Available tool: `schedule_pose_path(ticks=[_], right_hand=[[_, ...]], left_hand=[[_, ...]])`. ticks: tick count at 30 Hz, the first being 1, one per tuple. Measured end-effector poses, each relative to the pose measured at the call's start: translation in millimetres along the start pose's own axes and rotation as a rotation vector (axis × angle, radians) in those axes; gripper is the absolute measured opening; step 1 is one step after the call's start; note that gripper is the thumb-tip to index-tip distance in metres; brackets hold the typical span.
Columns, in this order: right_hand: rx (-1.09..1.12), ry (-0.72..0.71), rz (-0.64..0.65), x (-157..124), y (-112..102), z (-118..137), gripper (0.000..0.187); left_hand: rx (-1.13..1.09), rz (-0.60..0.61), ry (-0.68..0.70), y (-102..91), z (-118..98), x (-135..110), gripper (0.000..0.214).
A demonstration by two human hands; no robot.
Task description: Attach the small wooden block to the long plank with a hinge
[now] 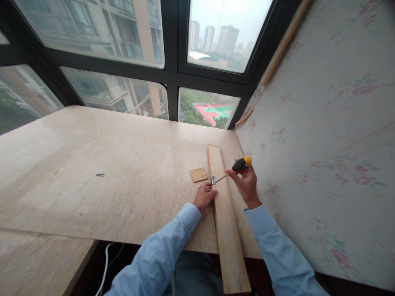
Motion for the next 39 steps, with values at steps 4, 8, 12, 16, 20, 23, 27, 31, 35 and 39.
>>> schedule_pose_path(ticks=[4,8,12,16,20,23,27,31,35,39], right_hand=[[-0.156,0.036,-0.017,5.6,0.9,3.8,0.042],[-0.143,0.083,0.052,7.8,6.1,7.6,0.043],[0.07,0.2,0.213,4.4,11.4,12.5,0.051],[0.166,0.294,0.343,1.8,7.7,18.4,0.059],[0.071,0.292,0.345,3.1,0.2,19.1,0.05],[-0.104,0.178,0.231,4.5,-3.2,22.3,0.053],[-0.283,0.052,0.104,3.8,1.6,26.8,0.05],[-0.263,0.079,0.09,5.0,10.0,19.1,0.043],[0.022,0.205,0.202,5.2,15.7,9.9,0.049],[0.2,0.331,0.358,0.4,14.4,13.3,0.056]], left_hand=[[0.012,-0.003,-0.001,0.6,-1.7,-1.3,0.036],[0.021,-0.003,-0.003,0.3,-1.5,-1.4,0.036],[0.02,0.003,-0.005,0.0,-0.3,-0.2,0.038],[0.02,0.004,-0.014,0.5,-1.2,-1.2,0.04],[0.023,-0.013,-0.012,0.7,-4.3,-3.7,0.036],[0.02,-0.011,-0.005,1.1,-4.8,-4.0,0.034],[0.004,0.001,0.01,1.2,-2.1,-1.8,0.034],[-0.02,0.004,0.01,0.2,1.7,0.6,0.039],[-0.015,0.003,0.011,-0.8,2.5,1.8,0.04],[0.001,-0.001,0.006,-0.8,1.0,1.0,0.039]])
Point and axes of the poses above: each hand's wrist, its own x-axis towards the middle knuckle, its own y-axis out of the palm, z = x × y, the point moved 5 cm from there along x, towards the middle knuckle, and after that the axes turned 2 degrees about y, right-handed, at the moved point
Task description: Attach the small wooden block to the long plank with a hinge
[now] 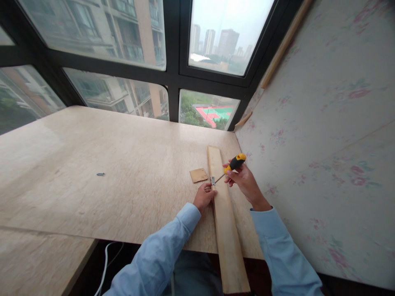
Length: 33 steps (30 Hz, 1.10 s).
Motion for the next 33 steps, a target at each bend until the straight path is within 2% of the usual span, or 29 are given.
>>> schedule_pose_path(ticks=[2,4,9,12,16,20,22,24,27,33], right_hand=[[-0.005,0.008,0.029,-3.9,-2.1,3.6,0.056],[-0.073,-0.006,-0.006,-6.2,-6.1,6.0,0.051],[-0.407,-0.144,-0.288,-6.3,-14.7,12.9,0.05],[-0.518,-0.166,-0.359,-2.4,-11.0,11.7,0.049],[-0.353,-0.101,-0.287,5.3,-6.5,1.4,0.048],[-0.038,-0.061,-0.085,5.4,-5.5,-3.0,0.053],[0.027,-0.045,0.016,2.2,-5.8,-2.2,0.059],[0.013,-0.032,0.045,-0.7,-7.7,-1.4,0.059],[-0.097,-0.026,-0.058,-1.8,-12.3,-1.2,0.054],[-0.55,-0.168,-0.415,-1.0,-13.1,5.6,0.051]], left_hand=[[0.004,-0.005,0.006,0.5,-1.6,-1.2,0.038],[-0.004,-0.007,0.01,1.4,-3.0,-2.8,0.037],[-0.032,-0.002,-0.017,4.1,-4.4,-6.4,0.027],[-0.042,0.001,-0.019,4.5,-5.5,-7.4,0.025],[-0.045,0.006,-0.016,4.3,-5.7,-6.8,0.022],[-0.047,-0.008,-0.04,3.6,-4.0,-5.9,0.019],[-0.043,-0.018,-0.046,3.2,-4.0,-5.9,0.018],[-0.033,-0.034,-0.047,2.5,-4.5,-6.4,0.018],[-0.01,-0.05,-0.038,1.8,-5.6,-7.6,0.018],[-0.034,-0.028,0.004,3.5,-6.4,-8.1,0.022]])
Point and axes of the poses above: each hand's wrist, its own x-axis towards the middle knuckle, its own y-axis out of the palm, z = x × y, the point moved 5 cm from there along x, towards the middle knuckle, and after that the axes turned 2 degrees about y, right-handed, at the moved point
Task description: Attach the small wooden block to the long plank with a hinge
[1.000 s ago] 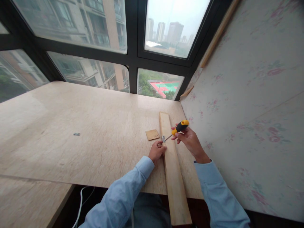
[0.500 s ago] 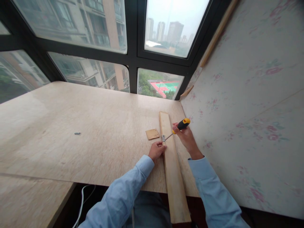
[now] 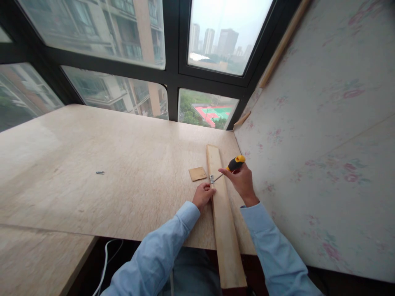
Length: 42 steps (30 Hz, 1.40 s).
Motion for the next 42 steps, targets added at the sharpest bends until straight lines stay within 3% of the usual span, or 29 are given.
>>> schedule_pose_path(ticks=[3,9,12,14,19,22,24,29,34,36,40,42], right_hand=[[0.063,0.034,0.031,-0.1,9.0,-4.3,0.053],[0.651,0.112,0.361,-6.9,16.8,-7.9,0.066],[0.624,0.142,0.414,-9.5,10.4,-6.9,0.061],[0.521,0.157,0.354,-8.4,6.4,-7.4,0.057],[0.131,0.102,0.054,-1.0,2.1,-6.6,0.054],[0.044,0.077,-0.016,1.3,7.2,-7.2,0.058],[0.198,0.066,0.023,1.1,12.4,-7.4,0.062],[0.698,0.061,0.281,-6.1,14.0,-1.0,0.064],[0.673,0.116,0.373,-10.2,1.2,-1.7,0.06],[0.55,0.128,0.315,-8.0,-1.5,-5.3,0.059],[0.183,0.054,0.012,-1.9,-7.1,-8.0,0.066],[0.071,0.029,-0.056,-0.9,-3.8,-7.1,0.068]], left_hand=[[-0.011,0.004,0.007,0.3,1.0,1.7,0.022],[0.025,-0.009,0.013,-2.3,3.6,4.4,0.032],[0.027,0.003,0.021,-2.7,5.1,5.4,0.032],[0.031,0.009,0.026,-2.8,6.1,6.5,0.032],[0.022,0.017,0.027,-2.9,8.2,7.9,0.033],[0.029,0.02,0.029,-2.6,7.7,6.8,0.031],[0.032,0.022,0.031,-2.2,7.1,6.1,0.031],[0.029,0.008,0.033,-2.5,6.5,7.3,0.03],[0.033,0.004,0.022,-2.7,6.2,7.4,0.034],[0.032,0.007,0.026,-2.6,5.6,6.6,0.034],[0.026,0.022,0.033,-2.2,6.3,5.8,0.036],[0.018,0.026,0.033,-2.3,7.7,6.3,0.038]])
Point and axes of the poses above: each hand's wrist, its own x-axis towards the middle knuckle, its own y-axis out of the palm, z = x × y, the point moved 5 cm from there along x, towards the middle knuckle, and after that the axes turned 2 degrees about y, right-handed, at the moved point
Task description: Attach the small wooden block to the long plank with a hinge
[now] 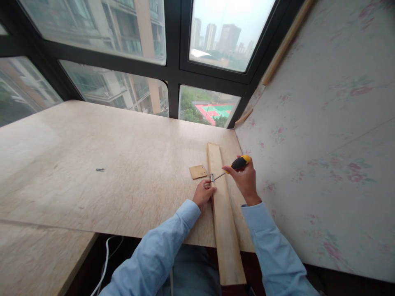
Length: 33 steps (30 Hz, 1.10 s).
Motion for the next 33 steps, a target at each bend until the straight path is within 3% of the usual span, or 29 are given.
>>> schedule_pose_path(ticks=[2,7,11,14,18,20,24,27,30,33], right_hand=[[0.071,-0.008,0.048,-0.2,7.5,0.6,0.068],[0.513,0.02,0.307,-4.5,14.0,8.4,0.067],[0.57,0.078,0.396,-6.8,4.5,12.8,0.064],[0.462,0.1,0.362,-4.6,1.3,11.3,0.064],[0.121,-0.01,0.069,3.1,-3.0,11.3,0.074],[0.047,-0.041,0.018,4.8,1.2,11.1,0.079],[0.36,0.007,0.219,2.9,14.7,8.8,0.089],[0.539,0.037,0.332,-1.3,9.7,12.1,0.092],[0.537,0.059,0.386,-3.9,-1.8,14.9,0.087],[0.354,0.058,0.287,-1.6,-13.9,13.5,0.088]], left_hand=[[-0.004,0.001,-0.002,-0.4,1.7,0.9,0.039],[0.013,0.013,0.022,-2.1,2.3,2.2,0.056],[0.016,0.029,0.03,-2.0,1.0,1.3,0.061],[0.03,0.032,0.017,-1.3,0.3,0.3,0.061],[0.017,0.041,0.027,0.0,-2.3,-1.3,0.06],[0.007,0.044,0.028,0.1,-2.8,-1.9,0.06],[-0.005,0.048,0.026,-0.5,-0.5,-0.5,0.061],[0.008,0.041,0.039,-1.5,2.7,2.3,0.062],[0.021,0.042,0.071,-1.3,3.9,3.9,0.062],[0.008,0.056,0.093,0.3,2.7,2.8,0.064]])
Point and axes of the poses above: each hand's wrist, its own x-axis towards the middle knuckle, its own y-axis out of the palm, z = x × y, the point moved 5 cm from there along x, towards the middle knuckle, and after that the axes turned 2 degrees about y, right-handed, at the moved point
